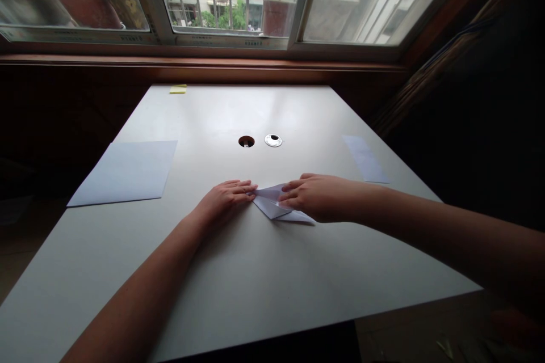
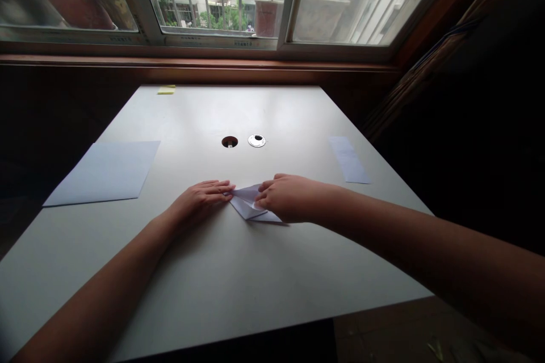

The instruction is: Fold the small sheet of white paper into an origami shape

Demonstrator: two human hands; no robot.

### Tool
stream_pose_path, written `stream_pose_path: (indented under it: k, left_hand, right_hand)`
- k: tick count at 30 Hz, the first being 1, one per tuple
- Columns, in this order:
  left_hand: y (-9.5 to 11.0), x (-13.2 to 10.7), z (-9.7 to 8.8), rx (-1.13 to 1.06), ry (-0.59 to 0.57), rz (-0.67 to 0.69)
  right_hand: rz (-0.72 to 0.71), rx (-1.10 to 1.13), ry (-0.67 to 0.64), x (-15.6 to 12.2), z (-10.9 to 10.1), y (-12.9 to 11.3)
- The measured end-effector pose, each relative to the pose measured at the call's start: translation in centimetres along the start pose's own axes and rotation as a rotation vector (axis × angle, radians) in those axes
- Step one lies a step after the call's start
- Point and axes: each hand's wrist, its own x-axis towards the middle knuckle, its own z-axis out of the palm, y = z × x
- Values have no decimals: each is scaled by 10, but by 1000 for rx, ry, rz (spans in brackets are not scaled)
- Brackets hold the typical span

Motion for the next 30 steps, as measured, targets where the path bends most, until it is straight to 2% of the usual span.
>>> stream_pose_path:
  k: [4, 7, 11, 17, 22, 26, 30]
  left_hand:
    - [1, -1, 0, -7, 7, 0]
    - [1, -1, 1, 6, 24, 8]
    - [2, -3, 5, 53, 54, 16]
    - [15, -1, 0, 87, 72, -12]
    - [30, 5, -7, 126, -29, 0]
    - [37, 8, -2, 146, -51, 20]
    - [39, 9, 6, 127, -45, 41]
  right_hand:
    - [-44, -30, 21, -14, 15, 0]
    - [-74, -26, 107, -24, 24, -1]
    - [-31, -54, 219, -31, 30, -7]
    - [117, -22, 356, -36, 39, -14]
    - [252, 180, 461, -38, 46, -13]
    - [411, 275, 550, -32, 47, -9]
    - [591, 307, 549, -23, 45, -2]
